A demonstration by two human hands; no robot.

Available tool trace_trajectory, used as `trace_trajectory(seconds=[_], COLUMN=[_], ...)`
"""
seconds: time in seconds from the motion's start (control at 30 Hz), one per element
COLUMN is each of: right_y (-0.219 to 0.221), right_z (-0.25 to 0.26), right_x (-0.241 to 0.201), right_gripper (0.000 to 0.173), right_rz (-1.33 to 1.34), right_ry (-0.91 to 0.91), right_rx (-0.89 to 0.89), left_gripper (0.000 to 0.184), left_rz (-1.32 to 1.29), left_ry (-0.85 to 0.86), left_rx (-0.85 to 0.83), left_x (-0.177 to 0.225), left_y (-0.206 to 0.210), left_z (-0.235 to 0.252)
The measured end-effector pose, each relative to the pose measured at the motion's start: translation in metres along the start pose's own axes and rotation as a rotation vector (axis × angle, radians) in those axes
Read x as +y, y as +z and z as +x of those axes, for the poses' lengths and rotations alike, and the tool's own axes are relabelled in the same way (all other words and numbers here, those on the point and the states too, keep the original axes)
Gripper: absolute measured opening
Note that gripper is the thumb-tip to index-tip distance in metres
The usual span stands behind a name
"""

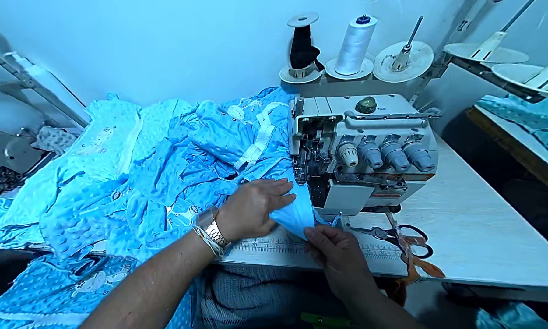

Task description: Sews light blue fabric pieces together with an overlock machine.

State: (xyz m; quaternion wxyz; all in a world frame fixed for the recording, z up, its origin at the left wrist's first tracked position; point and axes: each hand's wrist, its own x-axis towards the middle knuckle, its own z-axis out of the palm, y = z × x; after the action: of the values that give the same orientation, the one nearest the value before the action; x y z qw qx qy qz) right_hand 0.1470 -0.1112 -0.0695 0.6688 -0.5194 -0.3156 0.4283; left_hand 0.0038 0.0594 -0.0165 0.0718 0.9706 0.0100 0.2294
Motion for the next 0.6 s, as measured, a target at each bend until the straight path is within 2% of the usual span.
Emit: trace_trajectory(seconds=[0.1,0.23,0.4,0.53,0.6], right_y=[0.005,0.014,0.016,0.004,-0.006], right_z=[0.021,0.05,0.065,0.05,0.038], right_x=[-0.011,-0.028,-0.03,-0.017,-0.008], right_gripper=[0.03,0.048,0.054,0.051,0.047], right_rz=[-0.207,-0.423,-0.387,-0.304,-0.402], right_ry=[-0.011,0.024,0.047,-0.069,-0.163], right_rx=[0.059,0.187,0.255,0.214,0.185], left_gripper=[0.037,0.034,0.029,0.031,0.033], left_rz=[-0.168,-0.229,-0.249,-0.379,-0.579], left_ry=[-0.03,-0.02,-0.056,-0.272,-0.426], left_rx=[-0.074,-0.095,-0.078,-0.112,-0.009], left_x=[-0.027,-0.058,-0.084,-0.107,-0.118], left_y=[-0.013,-0.014,-0.012,-0.018,-0.019], left_z=[0.012,0.026,0.036,0.037,0.039])
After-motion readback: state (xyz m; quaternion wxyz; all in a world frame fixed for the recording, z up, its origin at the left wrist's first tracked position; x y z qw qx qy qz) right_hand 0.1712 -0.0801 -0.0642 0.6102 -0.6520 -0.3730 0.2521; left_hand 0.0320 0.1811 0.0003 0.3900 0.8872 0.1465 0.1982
